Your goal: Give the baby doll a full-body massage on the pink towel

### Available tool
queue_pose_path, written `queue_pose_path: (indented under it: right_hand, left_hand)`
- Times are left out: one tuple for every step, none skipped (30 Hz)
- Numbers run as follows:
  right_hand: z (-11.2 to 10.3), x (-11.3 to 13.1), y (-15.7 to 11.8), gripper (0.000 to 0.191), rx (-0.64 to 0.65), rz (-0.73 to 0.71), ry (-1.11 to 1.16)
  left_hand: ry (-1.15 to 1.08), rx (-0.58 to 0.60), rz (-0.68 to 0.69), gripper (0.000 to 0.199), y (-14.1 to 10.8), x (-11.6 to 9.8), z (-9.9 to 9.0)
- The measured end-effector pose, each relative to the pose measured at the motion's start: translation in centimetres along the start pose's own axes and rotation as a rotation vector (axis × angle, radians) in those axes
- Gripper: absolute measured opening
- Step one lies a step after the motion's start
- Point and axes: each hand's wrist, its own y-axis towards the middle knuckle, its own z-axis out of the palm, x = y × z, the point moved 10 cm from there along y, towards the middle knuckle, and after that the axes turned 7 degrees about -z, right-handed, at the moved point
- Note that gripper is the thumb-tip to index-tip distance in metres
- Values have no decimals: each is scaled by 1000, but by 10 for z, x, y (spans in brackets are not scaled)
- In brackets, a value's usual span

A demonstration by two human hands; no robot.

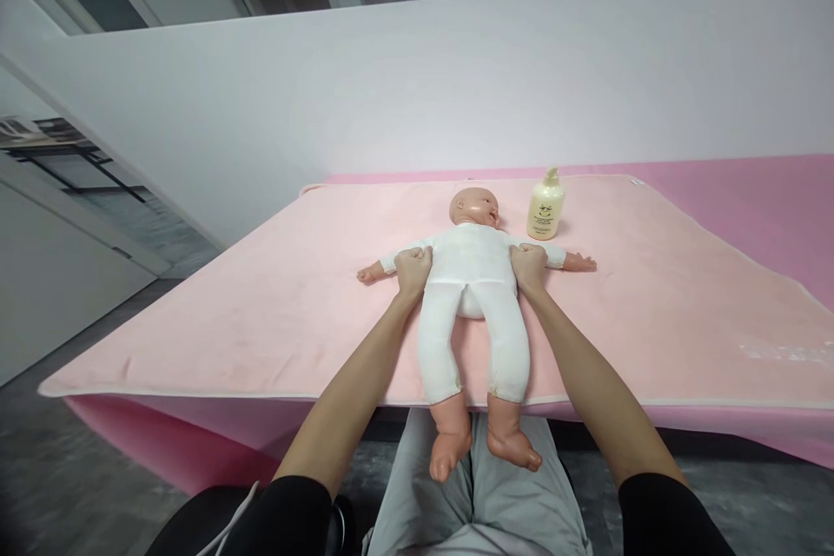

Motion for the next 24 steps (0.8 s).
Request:
queue_pose_path:
  right_hand:
    - [-1, 1, -1, 45, -7, -4, 0]
    - [-1, 1, -1, 44, -14, -5, -1]
    - [-2, 2, -2, 44, -22, -5, 0]
    - [-3, 2, -3, 45, -28, -5, 3]
    - [-3, 3, -3, 46, -32, -6, 9]
    - [-4, 3, -4, 47, -36, -8, 17]
    - [-4, 4, -4, 49, -41, -14, 24]
    - [-4, 5, -4, 50, -44, -21, 31]
    - [-5, 5, -4, 52, -48, -30, 36]
    - [-5, 6, -4, 53, -51, -38, 38]
    - [-5, 6, -4, 54, -54, -46, 40]
    - [-5, 6, -4, 55, -57, -53, 45]
    - [-5, 7, -4, 56, -61, -61, 52]
    - [-4, 7, -4, 57, -60, -72, 61]
    - [-3, 8, -4, 58, -54, -84, 66]
    - [-2, 8, -3, 59, -44, -97, 69]
    - [-1, 9, -3, 61, -31, -108, 69]
    - [0, 9, -3, 62, -17, -117, 69]
    - [1, 9, -3, 63, -5, -121, 72]
    - [2, 8, -2, 63, 1, -121, 80]
    - [2, 8, -3, 63, 3, -117, 91]
    - [3, 7, -3, 63, 4, -109, 103]
    - [3, 6, -3, 63, 4, -98, 111]
    - [3, 5, -3, 62, 2, -87, 112]
  left_hand:
    - [5, 1, 5, 49, 0, 0, 0]
    - [8, 3, 9, 49, 0, 0, 0]
    - [10, 4, 11, 49, 0, 0, 1]
    - [15, 6, 13, 49, 0, 0, 1]
    - [23, 6, 12, 49, 0, 0, 1]
    - [32, 6, 11, 49, 1, 0, 2]
    - [38, 7, 8, 49, 1, 1, 2]
    - [42, 8, 5, 49, 1, 1, 2]
    - [44, 10, 3, 49, 1, 1, 2]
    - [45, 11, 2, 49, 1, 1, 2]
    - [47, 14, 3, 49, 1, 1, 3]
    - [50, 16, 6, 48, 1, 0, 3]
    - [53, 18, 8, 48, 1, 0, 3]
    - [54, 21, 9, 48, 2, 0, 3]
    - [54, 24, 8, 47, 2, 0, 3]
    - [51, 24, 7, 47, 2, 0, 3]
    - [47, 23, 4, 47, 2, 1, 3]
    - [42, 23, 1, 47, 3, 1, 3]
    - [37, 23, -3, 47, 3, 2, 3]
    - [33, 25, -5, 47, 3, 2, 3]
    - [28, 27, -6, 47, 3, 3, 4]
    - [25, 29, -6, 47, 3, 3, 4]
    - [24, 30, -4, 47, 4, 3, 4]
    - [25, 28, 0, 47, 4, 3, 4]
